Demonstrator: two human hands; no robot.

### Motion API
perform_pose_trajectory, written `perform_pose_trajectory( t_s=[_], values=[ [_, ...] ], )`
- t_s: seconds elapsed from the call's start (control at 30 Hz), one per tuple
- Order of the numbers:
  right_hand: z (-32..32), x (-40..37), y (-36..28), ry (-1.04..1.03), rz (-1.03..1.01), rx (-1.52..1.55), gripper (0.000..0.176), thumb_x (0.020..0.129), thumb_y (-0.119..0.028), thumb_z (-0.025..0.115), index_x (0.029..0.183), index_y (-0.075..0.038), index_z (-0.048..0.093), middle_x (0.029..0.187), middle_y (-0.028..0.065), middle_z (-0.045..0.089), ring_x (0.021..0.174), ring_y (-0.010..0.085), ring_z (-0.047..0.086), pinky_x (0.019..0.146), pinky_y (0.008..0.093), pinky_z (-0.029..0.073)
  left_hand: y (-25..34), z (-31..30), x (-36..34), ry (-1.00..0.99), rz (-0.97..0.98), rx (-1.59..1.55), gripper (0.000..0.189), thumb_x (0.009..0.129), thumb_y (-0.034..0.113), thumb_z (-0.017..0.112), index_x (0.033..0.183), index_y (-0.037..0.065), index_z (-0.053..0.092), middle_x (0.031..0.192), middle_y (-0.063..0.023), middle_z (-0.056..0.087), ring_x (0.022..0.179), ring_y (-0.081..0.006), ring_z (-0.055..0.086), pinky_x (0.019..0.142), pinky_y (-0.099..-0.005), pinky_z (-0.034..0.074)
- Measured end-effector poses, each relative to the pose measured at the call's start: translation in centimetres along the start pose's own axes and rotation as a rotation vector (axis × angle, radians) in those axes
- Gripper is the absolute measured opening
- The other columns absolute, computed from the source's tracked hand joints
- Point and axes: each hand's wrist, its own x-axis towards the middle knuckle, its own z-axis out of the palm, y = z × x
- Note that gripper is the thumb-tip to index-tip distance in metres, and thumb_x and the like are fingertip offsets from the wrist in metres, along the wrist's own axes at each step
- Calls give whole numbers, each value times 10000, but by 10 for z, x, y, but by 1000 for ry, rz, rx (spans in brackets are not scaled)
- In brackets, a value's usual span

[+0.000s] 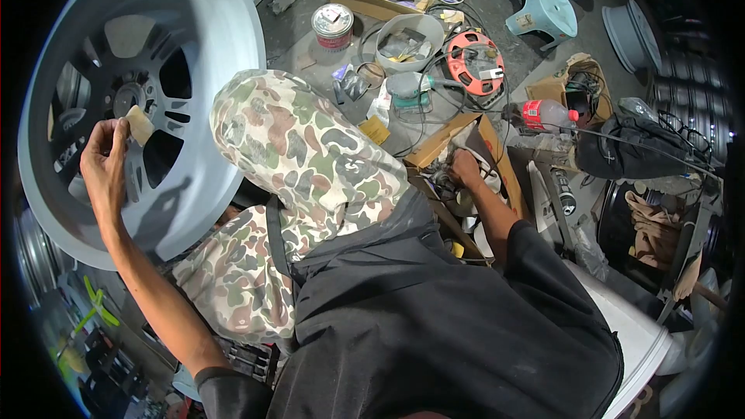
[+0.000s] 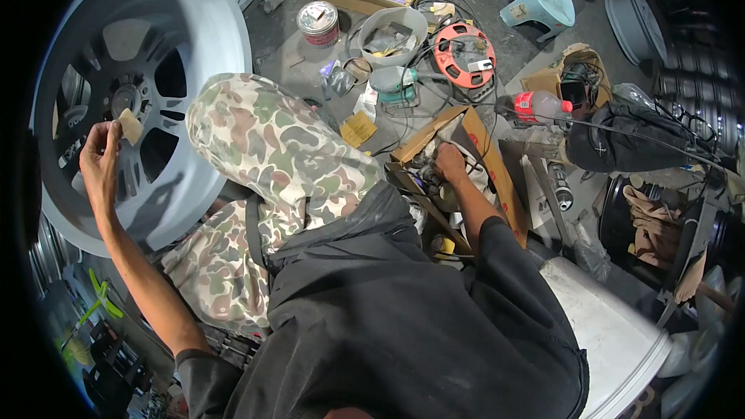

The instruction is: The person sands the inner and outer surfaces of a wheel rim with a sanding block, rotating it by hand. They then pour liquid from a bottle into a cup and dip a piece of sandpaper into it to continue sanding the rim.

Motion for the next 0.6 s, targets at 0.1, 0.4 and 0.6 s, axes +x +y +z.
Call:
perform_pose_trajectory(
  t_s=[0.1,0.4,0.6],
  values=[
    [11,8,-3,60,-62,34,332,779,-242,725,943,43,683,927,282,705,917,469,676,827,515,547,0,1,1,15,0,-6,303,1011,293,675,953,-5,678,811,18,586,759,-59,498,707,-221,408],
    [13,24,-41,-32,82,167,407,791,-321,726,1140,-113,733,1115,183,731,1045,398,689,890,481,563,-5,1,2,15,11,0,311,1006,305,680,956,-2,682,806,21,588,750,-60,506,703,-220,416],
    [80,68,-1,-10,-108,54,401,833,-372,686,1151,-135,746,1137,137,741,1062,353,699,884,433,568,-1,2,0,21,22,18,321,1008,309,672,946,-6,671,803,19,577,756,-67,499,713,-222,412]
  ],
)
